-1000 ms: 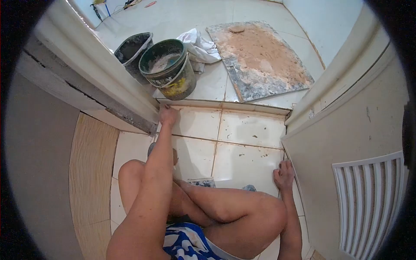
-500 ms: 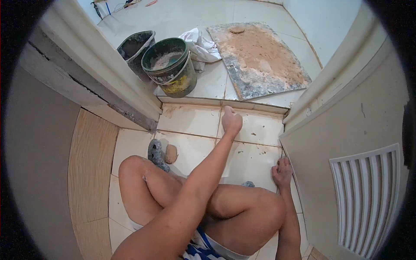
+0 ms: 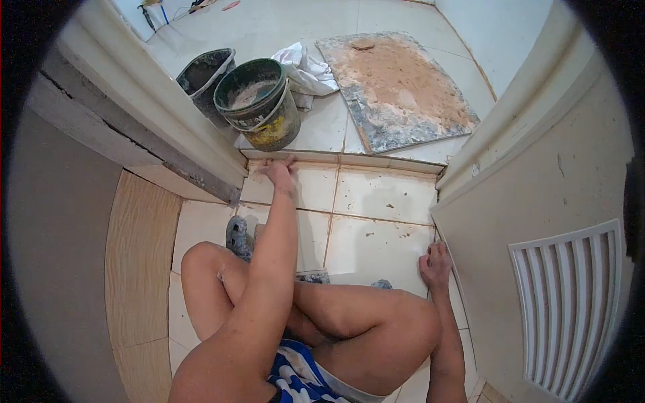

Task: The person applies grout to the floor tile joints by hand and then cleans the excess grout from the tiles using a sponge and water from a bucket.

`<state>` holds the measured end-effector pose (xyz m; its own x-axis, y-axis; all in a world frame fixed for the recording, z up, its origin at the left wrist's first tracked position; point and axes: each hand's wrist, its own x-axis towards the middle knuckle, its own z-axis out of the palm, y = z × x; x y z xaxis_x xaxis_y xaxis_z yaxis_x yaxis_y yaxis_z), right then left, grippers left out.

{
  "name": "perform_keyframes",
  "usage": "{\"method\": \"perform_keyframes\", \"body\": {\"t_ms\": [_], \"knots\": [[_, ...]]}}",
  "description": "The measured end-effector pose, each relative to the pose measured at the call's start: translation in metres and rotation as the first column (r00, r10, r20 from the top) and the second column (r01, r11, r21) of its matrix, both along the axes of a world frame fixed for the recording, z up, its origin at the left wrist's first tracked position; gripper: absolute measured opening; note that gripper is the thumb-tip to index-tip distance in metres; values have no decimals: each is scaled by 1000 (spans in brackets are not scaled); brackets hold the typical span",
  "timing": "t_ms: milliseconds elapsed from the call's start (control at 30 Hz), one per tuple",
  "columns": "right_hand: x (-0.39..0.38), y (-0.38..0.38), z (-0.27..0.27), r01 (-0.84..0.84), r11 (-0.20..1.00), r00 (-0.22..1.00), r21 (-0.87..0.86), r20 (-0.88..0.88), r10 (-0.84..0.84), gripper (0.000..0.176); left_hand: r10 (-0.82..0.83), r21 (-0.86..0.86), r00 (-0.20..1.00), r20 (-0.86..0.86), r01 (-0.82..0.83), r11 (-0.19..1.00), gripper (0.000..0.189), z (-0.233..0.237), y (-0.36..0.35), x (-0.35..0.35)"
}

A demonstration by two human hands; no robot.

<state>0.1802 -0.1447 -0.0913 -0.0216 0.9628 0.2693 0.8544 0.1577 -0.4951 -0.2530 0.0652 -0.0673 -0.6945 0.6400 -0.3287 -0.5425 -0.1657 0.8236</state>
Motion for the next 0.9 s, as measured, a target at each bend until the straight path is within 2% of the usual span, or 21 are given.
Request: {"method": "perform_keyframes", "body": {"t_ms": [33, 133, 233, 267, 367, 400, 467, 500, 567, 600, 667, 700, 767, 900], "knots": [[0, -1, 0, 3, 1000, 1000, -15, 24, -2, 18, 15, -1, 996, 89, -15, 1000, 53, 0, 5, 4], [1, -2, 1, 3, 999, 999, -52, 44, -1, 19, 3, -5, 999, 46, -3, 1000, 44, -6, 16, 18], [1, -1, 1, 4, 997, 1000, -81, 31, -2, 20, -30, -3, 999, 43, 30, 1000, 49, -17, 14, 40], [0, 0, 1, 11, 997, 1000, -82, 27, -9, 20, -82, -14, 995, -48, 81, 997, 51, -24, 13, 48], [1, 0, 2, 2, 999, 1000, -51, 23, 0, 20, -219, -31, 965, -146, 217, 976, 55, -39, -5, 75], [0, 1, 2, -5, 999, 1000, -50, 19, 6, 20, -244, -30, 958, -150, 243, 970, 56, -33, -16, 84], [0, 0, 4, -4, 998, 997, -65, 71, 9, 21, -452, -153, 880, -147, 432, 889, 57, 8, -45, 96], [1, 2, 4, -4, 998, 998, -62, 69, 9, 21, -452, -151, 879, -151, 431, 889, 57, 8, -49, 94], [0, 0, 5, -28, 999, 999, -23, 33, 28, 21, -292, -89, 953, -80, 284, 955, 48, 9, -59, 82], [1, 0, 4, -26, 999, 999, -22, 32, 27, 21, -293, -88, 953, -82, 286, 954, 48, 6, -62, 73], [1, 0, 2, -3, 999, 999, -54, 48, 5, 22, -234, 35, 966, 110, 232, 972, 55, 1, -68, 48], [1, 0, 3, -2, 999, 999, -53, 48, 5, 22, -235, 36, 966, 110, 232, 972, 55, 4, -70, 42], [0, 1, 5, -28, 999, 998, -18, 51, 29, 21, -255, 119, 938, 235, 233, 965, 58, 9, -73, 31], [-2, -2, 8, -11, 1000, 998, -20, 63, 12, 21, -320, 150, 910, 264, 289, 945, 64, 2, -70, 25]]}}
